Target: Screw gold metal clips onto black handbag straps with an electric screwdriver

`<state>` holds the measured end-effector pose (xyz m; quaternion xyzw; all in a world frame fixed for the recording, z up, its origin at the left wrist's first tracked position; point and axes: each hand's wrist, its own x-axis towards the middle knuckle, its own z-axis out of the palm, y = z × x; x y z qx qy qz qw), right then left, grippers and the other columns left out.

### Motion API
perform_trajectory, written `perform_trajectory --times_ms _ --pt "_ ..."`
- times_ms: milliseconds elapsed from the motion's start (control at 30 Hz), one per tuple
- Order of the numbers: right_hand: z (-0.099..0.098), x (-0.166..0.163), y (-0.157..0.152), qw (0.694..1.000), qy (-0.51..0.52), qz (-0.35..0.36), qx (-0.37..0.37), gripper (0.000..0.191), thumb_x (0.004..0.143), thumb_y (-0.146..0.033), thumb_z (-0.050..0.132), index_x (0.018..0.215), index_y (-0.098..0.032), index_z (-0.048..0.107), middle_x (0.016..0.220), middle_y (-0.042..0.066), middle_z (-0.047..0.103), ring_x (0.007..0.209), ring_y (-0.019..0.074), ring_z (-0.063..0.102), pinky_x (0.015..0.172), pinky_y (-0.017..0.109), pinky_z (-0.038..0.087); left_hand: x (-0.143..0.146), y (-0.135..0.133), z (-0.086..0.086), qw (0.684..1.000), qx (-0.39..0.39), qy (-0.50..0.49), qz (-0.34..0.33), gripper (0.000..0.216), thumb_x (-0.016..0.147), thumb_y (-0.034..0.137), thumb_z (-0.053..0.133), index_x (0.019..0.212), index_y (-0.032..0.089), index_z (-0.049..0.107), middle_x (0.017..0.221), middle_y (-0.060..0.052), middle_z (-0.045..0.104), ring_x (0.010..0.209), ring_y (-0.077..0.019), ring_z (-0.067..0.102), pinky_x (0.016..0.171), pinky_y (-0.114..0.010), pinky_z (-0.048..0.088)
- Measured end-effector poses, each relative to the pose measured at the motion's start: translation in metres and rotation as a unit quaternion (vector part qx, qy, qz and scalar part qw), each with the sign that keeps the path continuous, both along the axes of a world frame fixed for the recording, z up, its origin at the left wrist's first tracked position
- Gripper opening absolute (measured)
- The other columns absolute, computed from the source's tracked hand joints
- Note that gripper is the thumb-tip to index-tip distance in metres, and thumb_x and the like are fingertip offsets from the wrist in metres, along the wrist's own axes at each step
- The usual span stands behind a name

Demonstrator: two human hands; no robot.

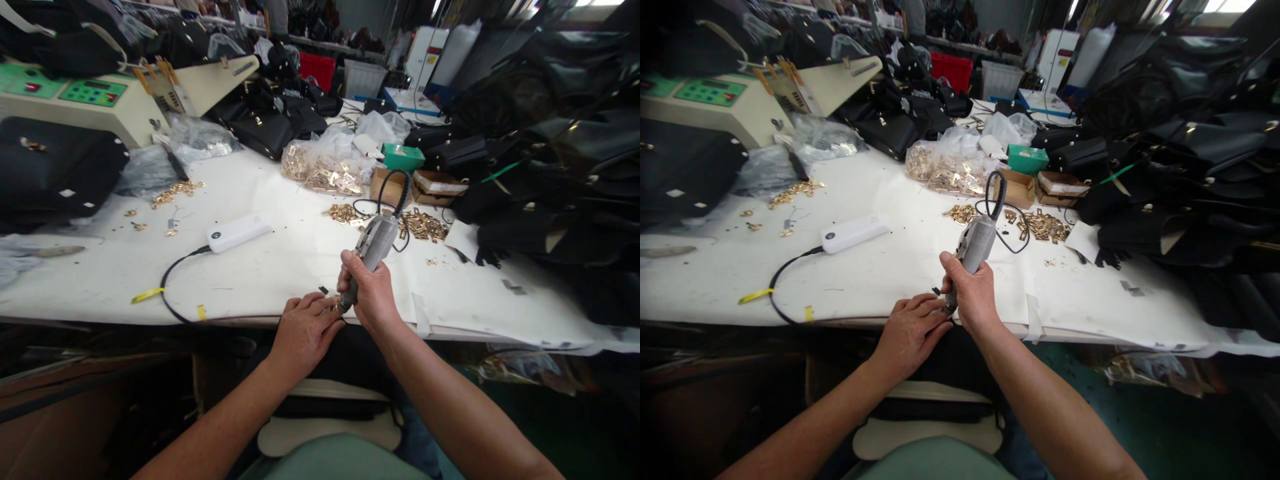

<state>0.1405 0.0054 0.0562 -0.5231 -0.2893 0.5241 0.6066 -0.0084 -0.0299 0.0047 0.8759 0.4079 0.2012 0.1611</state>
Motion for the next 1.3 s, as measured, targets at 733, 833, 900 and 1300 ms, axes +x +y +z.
perform_trajectory --times_ms 733,833,900,1300 --pt "-0.004 0.0 -0.002 1.0 0.006 -0.02 0.005 0.042 0.075 -0.053 0.079 0.066 -0.018 0.056 0.05 -0.003 0.054 0.042 0.0096 0.047 0.042 0.022 0.039 -0.001 0.0 -0.002 1.0 -0.007 -0.002 0.001 0.021 0.098 0.035 0.059 0.116 0.031 0.07 0.132 0.001 0.069 0.125 -0.0261 0.055 0.092 -0.046 0.041" --pt "-0.006 -0.001 -0.003 1.0 0.005 -0.019 0.005 0.041 0.075 -0.052 0.079 0.067 -0.018 0.057 0.05 -0.003 0.054 0.043 0.0095 0.047 0.042 0.021 0.039 -0.001 0.0 -0.002 1.0 -0.004 -0.002 0.001 0.021 0.097 0.035 0.061 0.116 0.031 0.07 0.132 0.002 0.069 0.123 -0.0253 0.056 0.092 -0.045 0.041" --pt "-0.006 0.0 -0.003 1.0 0.002 -0.019 0.011 0.04 0.076 -0.051 0.079 0.068 -0.018 0.057 0.051 -0.003 0.055 0.043 0.0094 0.047 0.043 0.021 0.039 -0.001 0.0 -0.003 1.0 -0.002 -0.004 0.0 0.021 0.097 0.036 0.063 0.116 0.031 0.07 0.131 0.002 0.069 0.123 -0.025 0.056 0.092 -0.045 0.041" --pt "-0.011 0.015 0.009 0.997 -0.033 -0.064 0.034 0.039 0.078 -0.049 0.078 0.068 -0.017 0.059 0.051 -0.002 0.055 0.044 0.0097 0.047 0.042 0.021 0.039 0.0 -0.003 -0.003 0.998 0.062 0.032 -0.006 0.02 0.095 0.029 0.064 0.114 0.031 0.071 0.133 0.003 0.068 0.122 -0.027 0.058 0.089 -0.045 0.043"
